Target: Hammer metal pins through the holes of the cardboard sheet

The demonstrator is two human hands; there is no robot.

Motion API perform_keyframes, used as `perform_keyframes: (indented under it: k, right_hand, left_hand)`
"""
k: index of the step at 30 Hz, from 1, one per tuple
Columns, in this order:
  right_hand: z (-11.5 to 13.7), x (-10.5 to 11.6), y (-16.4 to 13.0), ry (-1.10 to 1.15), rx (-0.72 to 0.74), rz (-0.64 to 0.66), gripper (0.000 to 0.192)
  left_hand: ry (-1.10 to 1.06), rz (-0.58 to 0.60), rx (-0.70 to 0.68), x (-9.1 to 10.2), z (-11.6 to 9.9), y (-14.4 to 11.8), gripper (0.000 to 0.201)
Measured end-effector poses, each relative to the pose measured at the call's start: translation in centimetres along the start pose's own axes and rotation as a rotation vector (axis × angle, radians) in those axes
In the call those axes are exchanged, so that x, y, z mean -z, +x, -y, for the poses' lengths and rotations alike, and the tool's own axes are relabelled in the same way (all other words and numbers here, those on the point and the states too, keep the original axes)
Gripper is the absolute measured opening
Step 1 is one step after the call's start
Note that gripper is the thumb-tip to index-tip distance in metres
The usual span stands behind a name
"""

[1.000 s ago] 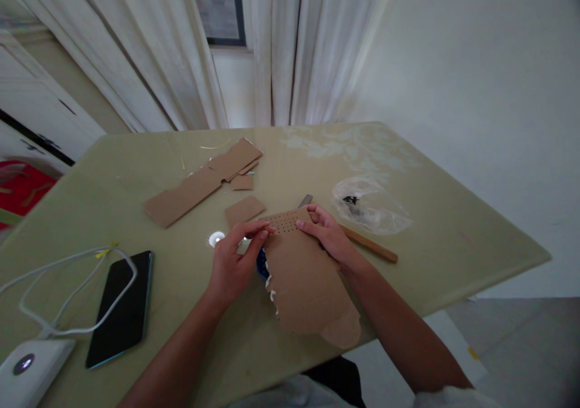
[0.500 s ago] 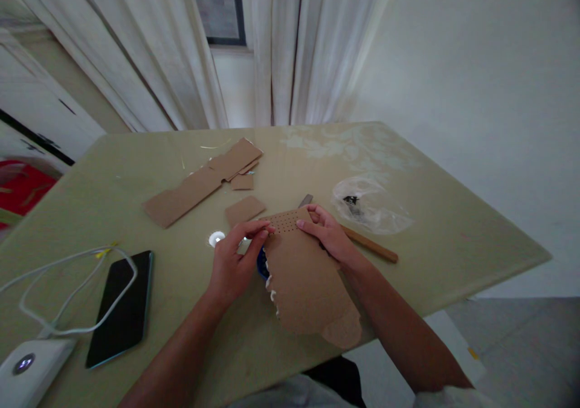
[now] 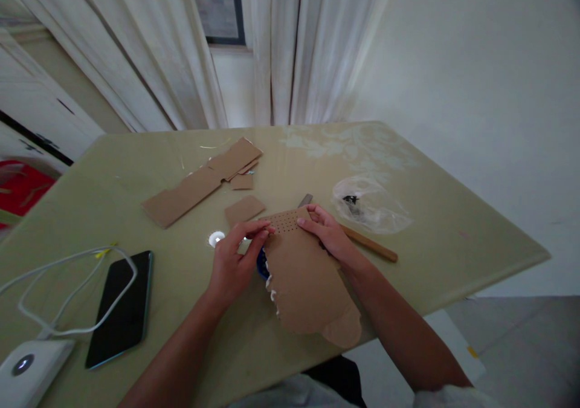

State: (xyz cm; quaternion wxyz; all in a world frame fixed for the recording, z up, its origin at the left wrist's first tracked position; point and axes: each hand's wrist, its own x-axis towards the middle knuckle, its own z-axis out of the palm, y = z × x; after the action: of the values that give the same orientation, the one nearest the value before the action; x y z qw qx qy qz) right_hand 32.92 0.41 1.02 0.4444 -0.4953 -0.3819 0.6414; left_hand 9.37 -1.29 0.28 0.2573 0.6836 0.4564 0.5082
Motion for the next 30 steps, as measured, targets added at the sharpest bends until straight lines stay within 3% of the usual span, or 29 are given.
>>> perform_keyframes:
  k: [3,6,9,15,19,24,30]
  right_hand:
    - [0.0,1.2,0.5,-0.122,-0.001,-0.068,0.049]
    - [0.5,3.2,1.2,-0.327,0.202,-0.230,0.050]
    - [0.9,5.1,1.6,-0.621,0.349,-0.390,0.039]
    - [-0.2,6.8,2.5,-1.104,0.352,-0.338,0.025]
    - [-1.1,6.6,2.7,-1.144,0.329,-0.277,0.015]
    - [-1.3,6.1,2.4,-1.100,0.334,-0.278,0.030]
    - [1.8,6.1,2.1,-1.070,0.368,-0.299,0.032]
  left_hand:
    - [-0.001,0.005,0.002,0.1,-0.2,0.0,0.014]
    - [-0.004,0.010,0.015,0.1,-0.3,0.0,0.012]
    - [-0.001,0.013,0.031,0.0,-0.3,0.0,0.012]
    - [-0.002,0.034,0.057,0.0,-0.1,0.1,0.016]
    - [-0.018,0.024,0.050,-0.2,0.0,0.2,0.016]
    - [-0.044,0.012,0.043,-0.5,0.3,0.3,0.017]
    - [-0.037,0.025,0.011,-0.8,0.3,0.6,0.019]
